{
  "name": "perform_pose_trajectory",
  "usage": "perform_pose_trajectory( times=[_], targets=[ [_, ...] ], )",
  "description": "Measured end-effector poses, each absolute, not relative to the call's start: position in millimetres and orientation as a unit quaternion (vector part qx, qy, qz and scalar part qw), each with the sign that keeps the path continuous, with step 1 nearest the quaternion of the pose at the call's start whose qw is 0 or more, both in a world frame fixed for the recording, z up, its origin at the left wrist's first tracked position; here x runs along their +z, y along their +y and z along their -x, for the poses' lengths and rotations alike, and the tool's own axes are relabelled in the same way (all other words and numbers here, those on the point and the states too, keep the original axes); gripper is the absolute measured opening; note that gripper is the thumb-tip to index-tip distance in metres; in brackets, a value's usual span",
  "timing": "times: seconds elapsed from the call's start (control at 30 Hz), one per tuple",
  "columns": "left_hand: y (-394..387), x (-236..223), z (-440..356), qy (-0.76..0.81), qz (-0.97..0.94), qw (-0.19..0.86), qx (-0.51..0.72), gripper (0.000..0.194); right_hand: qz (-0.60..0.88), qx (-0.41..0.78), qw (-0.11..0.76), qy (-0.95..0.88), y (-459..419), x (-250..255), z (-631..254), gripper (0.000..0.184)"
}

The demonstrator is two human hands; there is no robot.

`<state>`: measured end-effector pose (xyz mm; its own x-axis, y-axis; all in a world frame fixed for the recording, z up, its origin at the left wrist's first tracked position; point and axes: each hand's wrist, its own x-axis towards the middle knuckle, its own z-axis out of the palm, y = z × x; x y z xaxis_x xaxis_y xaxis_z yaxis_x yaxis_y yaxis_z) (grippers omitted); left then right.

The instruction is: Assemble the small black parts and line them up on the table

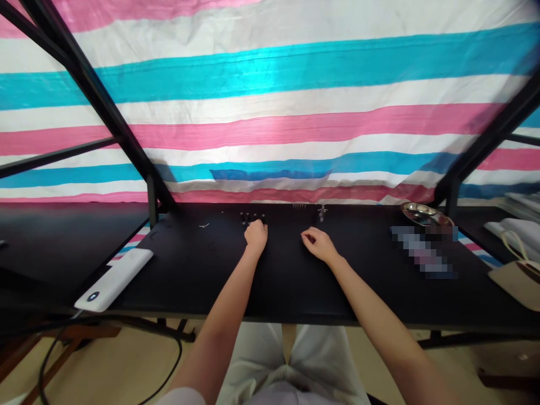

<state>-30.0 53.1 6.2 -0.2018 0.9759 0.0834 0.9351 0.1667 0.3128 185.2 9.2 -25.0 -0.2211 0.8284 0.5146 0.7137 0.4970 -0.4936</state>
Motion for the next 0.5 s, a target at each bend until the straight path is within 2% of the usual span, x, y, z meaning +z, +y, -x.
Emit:
perform_pose_trajectory(
  times=[0.2,0.37,0.5],
  targets=[
    [46.2,17.6,30.7,0.734,-0.667,0.088,0.089,0.022,0.649,-0.017,0.366,-0.667,23.9,-35.3,-213.3,0.022],
    [42.0,20.8,5.8,0.587,-0.790,0.151,0.094,0.016,0.684,-0.068,0.364,-0.628,40.8,-50.2,-226.7,0.015],
    [45.8,19.9,-32.3,0.536,-0.825,0.139,0.116,0.033,0.693,-0.068,0.344,-0.630,54.0,-53.3,-228.3,0.018]
  ],
)
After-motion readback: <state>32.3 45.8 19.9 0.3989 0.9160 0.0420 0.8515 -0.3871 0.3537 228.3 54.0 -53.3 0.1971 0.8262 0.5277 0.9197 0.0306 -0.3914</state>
